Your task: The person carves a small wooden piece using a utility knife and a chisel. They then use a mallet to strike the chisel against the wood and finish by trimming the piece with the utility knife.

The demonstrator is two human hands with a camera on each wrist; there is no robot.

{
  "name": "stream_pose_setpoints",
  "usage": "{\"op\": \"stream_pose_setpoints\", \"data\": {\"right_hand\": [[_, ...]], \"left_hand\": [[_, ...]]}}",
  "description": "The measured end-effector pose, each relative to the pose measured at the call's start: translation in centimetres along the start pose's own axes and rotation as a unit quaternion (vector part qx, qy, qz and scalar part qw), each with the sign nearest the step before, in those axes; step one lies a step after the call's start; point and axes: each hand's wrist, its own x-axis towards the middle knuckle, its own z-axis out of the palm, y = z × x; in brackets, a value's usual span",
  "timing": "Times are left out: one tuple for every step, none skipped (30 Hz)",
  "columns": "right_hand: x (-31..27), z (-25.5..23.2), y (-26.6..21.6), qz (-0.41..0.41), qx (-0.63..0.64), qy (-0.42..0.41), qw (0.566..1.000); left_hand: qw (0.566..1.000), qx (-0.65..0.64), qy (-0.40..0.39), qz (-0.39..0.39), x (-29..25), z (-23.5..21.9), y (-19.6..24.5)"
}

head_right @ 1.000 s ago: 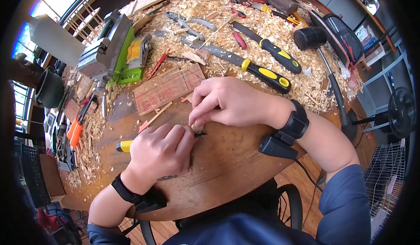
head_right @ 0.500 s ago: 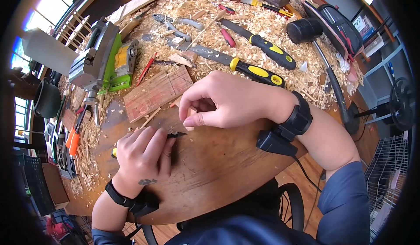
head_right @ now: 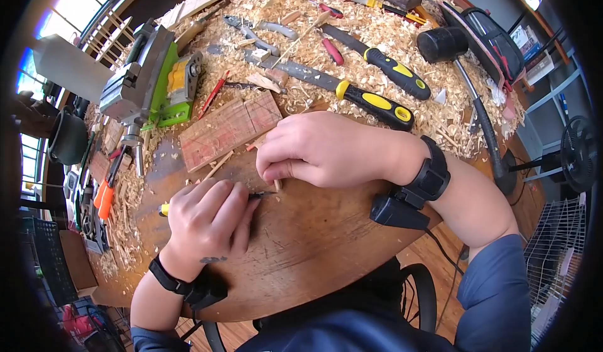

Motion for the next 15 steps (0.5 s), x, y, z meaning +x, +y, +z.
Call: {"op": "stream_pose_setpoints", "data": {"right_hand": [[0.0, 0.1, 0.0, 0.001, -0.011, 0.006, 1.0], [0.0, 0.3, 0.1, 0.002, -0.01, 0.006, 1.0], [0.0, 0.4, 0.2, -0.001, -0.019, 0.011, 1.0], [0.0, 0.5, 0.3, -0.005, -0.028, 0.016, 0.999], [-0.1, 0.5, 0.2, -0.004, -0.027, 0.016, 0.999], [-0.1, 0.6, 0.2, -0.005, -0.034, 0.02, 0.999], [0.0, 0.7, 0.2, -0.007, -0.042, 0.024, 0.999], [0.0, 0.7, 0.2, -0.007, -0.042, 0.025, 0.999], [-0.1, 0.8, 0.2, -0.006, -0.043, 0.028, 0.999], [-0.1, 0.8, 0.2, -0.005, -0.044, 0.032, 0.998], [-0.1, 0.8, 0.2, -0.004, -0.044, 0.033, 0.999], [-0.1, 0.8, 0.1, 0.001, -0.04, 0.033, 0.999], [-0.1, 0.9, 0.1, 0.006, -0.036, 0.032, 0.999], [0.0, 0.9, 0.1, 0.006, -0.035, 0.032, 0.999], [0.0, 1.0, 0.1, 0.004, -0.041, 0.035, 0.999]], "left_hand": [[1.0, 0.004, 0.003, 0.003, 0.1, -0.1, 0.0], [1.0, 0.008, 0.007, 0.006, 0.3, -0.1, 0.0], [1.0, 0.006, 0.006, 0.006, 0.4, 0.0, -0.1], [1.0, 0.008, 0.01, 0.012, 0.4, 0.1, -0.1], [1.0, 0.01, 0.014, 0.018, 0.5, 0.1, -0.2], [1.0, 0.009, 0.013, 0.018, 0.5, 0.0, -0.2], [1.0, 0.001, -0.004, 0.022, 0.6, -0.3, -0.1], [0.999, -0.006, -0.022, 0.027, 0.7, -0.6, -0.1], [0.999, -0.006, -0.022, 0.027, 0.7, -0.7, -0.1], [0.999, 0.004, -0.024, 0.03, 0.7, -0.8, -0.1], [0.999, 0.013, -0.025, 0.032, 0.7, -0.8, -0.1], [0.999, 0.011, -0.026, 0.032, 0.7, -0.5, -0.2], [0.999, 0.022, -0.005, 0.038, 0.5, 0.0, -0.4], [0.998, 0.034, 0.015, 0.043, 0.4, 0.2, -0.6], [0.998, 0.034, 0.015, 0.043, 0.4, 0.2, -0.6]]}}
